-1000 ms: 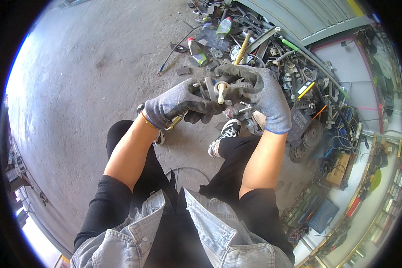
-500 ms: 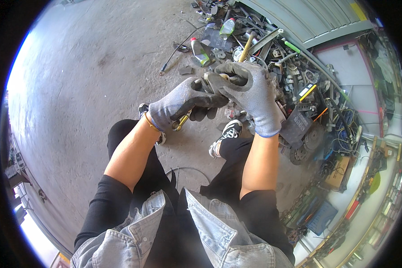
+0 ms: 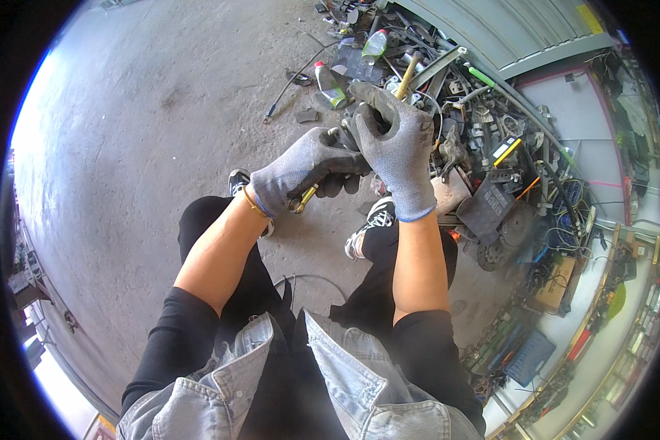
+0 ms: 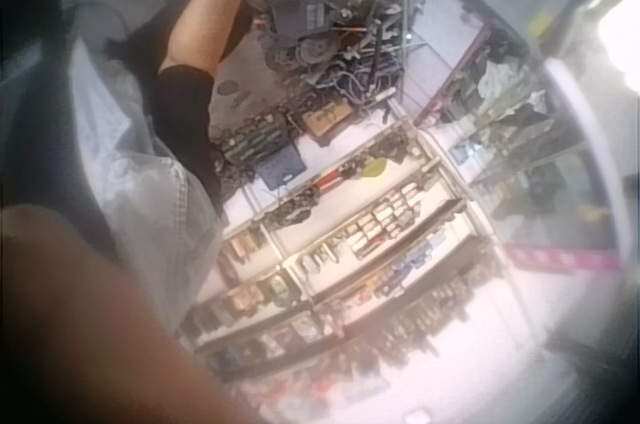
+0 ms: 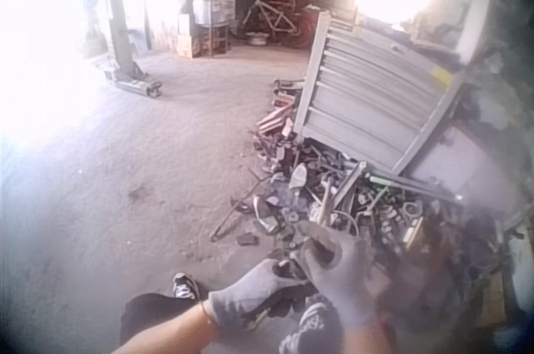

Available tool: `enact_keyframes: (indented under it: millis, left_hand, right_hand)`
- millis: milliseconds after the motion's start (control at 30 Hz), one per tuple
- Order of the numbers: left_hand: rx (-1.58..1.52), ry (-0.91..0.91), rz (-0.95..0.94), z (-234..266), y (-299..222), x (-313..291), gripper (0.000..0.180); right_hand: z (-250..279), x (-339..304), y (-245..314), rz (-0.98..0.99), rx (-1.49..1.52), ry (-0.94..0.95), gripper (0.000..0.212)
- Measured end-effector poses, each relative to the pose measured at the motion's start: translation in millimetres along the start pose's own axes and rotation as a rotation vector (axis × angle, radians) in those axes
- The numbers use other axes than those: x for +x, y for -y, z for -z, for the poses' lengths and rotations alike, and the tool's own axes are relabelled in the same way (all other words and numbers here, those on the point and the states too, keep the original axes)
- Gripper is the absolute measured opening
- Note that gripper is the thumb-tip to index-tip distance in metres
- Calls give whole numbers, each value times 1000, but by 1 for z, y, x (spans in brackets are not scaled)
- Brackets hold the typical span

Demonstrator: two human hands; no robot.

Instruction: The person holds a small mechanical component and repeatedly rotates a brass-colored rod or pin within it using both gloved hands. The person turns the component over and adjusts the rod's position multiple times while working in a cluttered workshop.

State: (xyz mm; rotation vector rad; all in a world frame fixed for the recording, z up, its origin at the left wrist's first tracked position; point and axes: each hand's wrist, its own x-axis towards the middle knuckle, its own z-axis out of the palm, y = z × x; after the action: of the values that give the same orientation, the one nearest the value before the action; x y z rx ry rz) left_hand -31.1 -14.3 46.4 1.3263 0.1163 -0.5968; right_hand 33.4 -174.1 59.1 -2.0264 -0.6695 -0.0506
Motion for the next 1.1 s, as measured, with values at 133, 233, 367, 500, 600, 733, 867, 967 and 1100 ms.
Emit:
enact_keyframes:
  millis: [133, 233, 367, 500, 600, 733, 867, 967, 1100]
  left_hand:
    - [37, -21, 3, 0, -5, -4, 24]
    - [19, -5, 15, 1, -9, -10, 23]
    - [-74, 108, -1, 6, -13, -15, 25]
    - [-32, 207, -8, 13, -16, -18, 26]
    - [-53, 201, -8, 12, -15, -18, 25]
    - [15, 218, 18, 16, -15, -16, 25]
    - [51, 106, 32, 17, -14, -15, 24]
    - [44, 7, 8, 16, -13, -12, 24]
    - [39, -99, 9, 15, -11, -6, 26]
  right_hand:
    - [11, 2, -6, -179, 363, 159, 31]
    - [30, 5, -8, -180, 417, 315, 43]
    - [56, 2, -4, -304, 491, 571, 73]
    - [57, -4, -7, -311, 594, 539, 86]
    - [53, -7, -14, -391, 677, 530, 91]
    - [46, -3, -20, -249, 529, 401, 79]
    - [46, 5, -17, 81, 194, 287, 63]
    - [41, 6, -12, 110, 45, 152, 55]
    - [32, 5, -5, 164, -234, -6, 42]
